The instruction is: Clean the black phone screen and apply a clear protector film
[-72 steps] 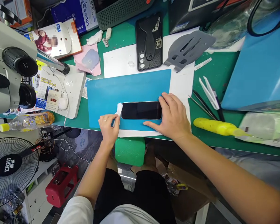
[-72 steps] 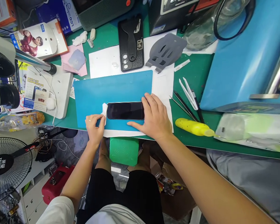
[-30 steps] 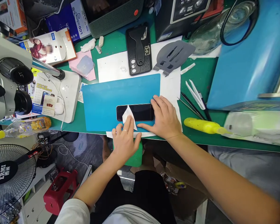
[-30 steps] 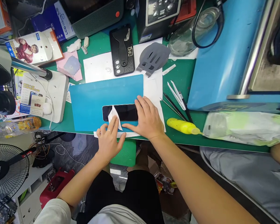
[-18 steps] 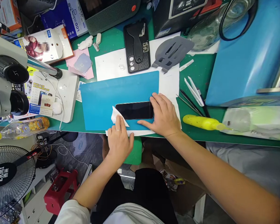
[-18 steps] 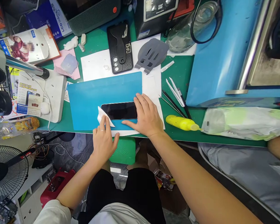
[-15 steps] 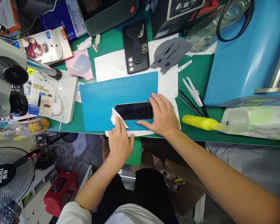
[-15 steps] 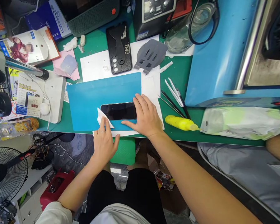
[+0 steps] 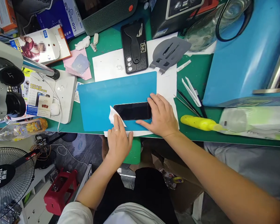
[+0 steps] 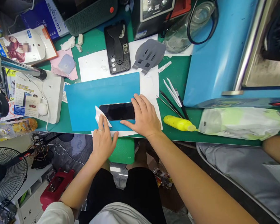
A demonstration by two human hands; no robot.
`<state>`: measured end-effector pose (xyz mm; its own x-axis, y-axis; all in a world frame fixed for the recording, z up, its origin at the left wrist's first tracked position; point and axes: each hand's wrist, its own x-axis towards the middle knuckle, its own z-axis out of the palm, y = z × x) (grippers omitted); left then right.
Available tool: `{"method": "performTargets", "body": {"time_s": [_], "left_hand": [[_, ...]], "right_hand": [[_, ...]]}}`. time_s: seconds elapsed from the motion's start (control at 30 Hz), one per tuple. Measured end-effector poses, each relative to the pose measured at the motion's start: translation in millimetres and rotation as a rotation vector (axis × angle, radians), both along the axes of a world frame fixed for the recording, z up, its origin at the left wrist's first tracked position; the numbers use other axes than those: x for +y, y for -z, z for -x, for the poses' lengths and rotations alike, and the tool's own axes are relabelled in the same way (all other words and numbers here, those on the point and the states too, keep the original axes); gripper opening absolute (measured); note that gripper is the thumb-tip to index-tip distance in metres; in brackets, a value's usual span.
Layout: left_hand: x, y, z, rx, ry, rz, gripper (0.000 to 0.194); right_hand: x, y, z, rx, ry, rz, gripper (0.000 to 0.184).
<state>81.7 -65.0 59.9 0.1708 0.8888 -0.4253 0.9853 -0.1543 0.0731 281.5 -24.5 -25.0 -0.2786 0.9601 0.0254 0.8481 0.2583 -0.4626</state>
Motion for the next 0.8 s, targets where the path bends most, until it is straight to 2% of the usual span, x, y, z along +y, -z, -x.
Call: {"method": "performTargets", "body": {"time_s": [0.27,0.47,0.67,0.8], "left_hand": [[-5,-0.7,2,0.027,0.006,0.009,0.073],[10,1.5,0,0.032,-0.003,0.001,0.071],[4,2.4,2,0.033,-0.002,-0.001,0.073],[16,4.9,-1,0.048,0.011,-0.010,0.073]], "right_hand": [[0,-1.1,2,-0.006,0.006,-0.018,0.095],[1,-0.4,2,0.008,0.000,-0.030,0.095],[1,-1.4,3,0.034,0.008,-0.049,0.094],[1,-0.2,3,0.041,0.009,-0.085,0.091]]}}
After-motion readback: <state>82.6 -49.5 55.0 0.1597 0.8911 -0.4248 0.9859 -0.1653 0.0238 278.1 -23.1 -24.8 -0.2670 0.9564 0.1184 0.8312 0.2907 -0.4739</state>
